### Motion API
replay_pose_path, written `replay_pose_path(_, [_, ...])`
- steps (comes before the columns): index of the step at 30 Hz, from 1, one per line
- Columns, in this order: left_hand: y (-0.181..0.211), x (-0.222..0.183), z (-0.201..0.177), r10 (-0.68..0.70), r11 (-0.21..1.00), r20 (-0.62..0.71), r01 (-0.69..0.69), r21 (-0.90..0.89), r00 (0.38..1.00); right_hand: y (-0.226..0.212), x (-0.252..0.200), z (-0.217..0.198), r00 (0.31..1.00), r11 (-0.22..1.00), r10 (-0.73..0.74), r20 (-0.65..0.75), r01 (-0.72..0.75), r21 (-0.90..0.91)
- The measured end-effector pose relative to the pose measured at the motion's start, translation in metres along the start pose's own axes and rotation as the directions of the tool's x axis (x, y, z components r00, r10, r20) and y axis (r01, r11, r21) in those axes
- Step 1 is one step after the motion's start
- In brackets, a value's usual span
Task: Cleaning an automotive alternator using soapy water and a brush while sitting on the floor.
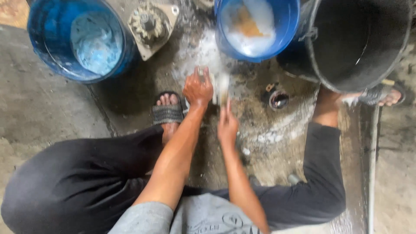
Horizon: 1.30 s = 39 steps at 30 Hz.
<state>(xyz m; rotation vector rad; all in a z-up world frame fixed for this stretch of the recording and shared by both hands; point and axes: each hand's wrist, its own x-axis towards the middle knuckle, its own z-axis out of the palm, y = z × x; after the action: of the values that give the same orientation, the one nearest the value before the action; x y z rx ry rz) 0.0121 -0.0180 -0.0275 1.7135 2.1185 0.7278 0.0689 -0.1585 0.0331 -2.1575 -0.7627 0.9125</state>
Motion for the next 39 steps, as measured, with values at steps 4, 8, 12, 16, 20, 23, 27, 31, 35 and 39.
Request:
replay_pose_path(4, [0.001, 0.002, -0.002, -0.002, 0.999, 0.017, 0.003, -0.044, 1.0, -0.043, 0.04, 0.003, 0.988, 0.988, -0.154, -0.01, 0.154, -0.022])
replay_pose_path(8, [0.005, 0.002, -0.003, 0.009, 0.999, -0.027, -0.009, -0.031, 1.0, 0.057, -0.033, 0.012, 0.979, 0.981, -0.174, -0.103, 0.163, -0.1])
replay_pose_path(12, [0.001, 0.0, 0.001, 0.005, 0.999, -0.003, -0.005, -0.039, 1.0, 0.032, 0.008, 0.021, 0.978, 0.986, -0.167, -0.128, 0.166, -0.02])
replay_pose_path(16, [-0.002, 0.0, 0.008, 0.034, 0.999, -0.103, -0.036, -0.025, 0.994, 0.008, 0.02, 0.024, 0.991, 0.996, -0.006, -0.134, 0.017, 0.083])
replay_pose_path(20, [0.003, 0.002, 0.002, 0.043, 0.998, -0.104, -0.047, -0.044, 0.994, 0.039, -0.047, 0.035, 0.986, 0.996, 0.076, -0.148, -0.067, 0.066])
replay_pose_path(23, [0.0, 0.0, 0.004, 0.057, 0.997, -0.115, -0.062, -0.04, 0.992, -0.028, 0.006, 0.016, 0.988, 0.999, 0.023, -0.15, -0.017, 0.046])
replay_pose_path(27, [-0.004, -0.007, -0.001, 0.054, 0.997, -0.122, -0.06, -0.041, 0.991, 0.024, 0.024, 0.023, 0.967, 0.942, 0.249, -0.05, -0.23, 0.245])
replay_pose_path(31, [-0.002, -0.001, 0.014, 0.034, 0.999, -0.128, -0.038, -0.032, 0.991, 0.03, -0.028, 0.033, 0.965, 0.957, 0.237, -0.115, -0.211, 0.2])
replay_pose_path(35, [-0.002, 0.0, 0.011, 0.023, 0.998, -0.103, -0.029, -0.052, 0.994, 0.017, 0.037, 0.038, 0.987, 0.998, 0.002, -0.158, 0.009, 0.066])
replay_pose_path(39, [0.009, 0.011, 0.001, 0.047, 0.998, -0.102, -0.052, -0.047, 0.994, 0.041, 0.018, 0.039, 0.958, 0.973, -0.225, -0.179, 0.232, 0.018])
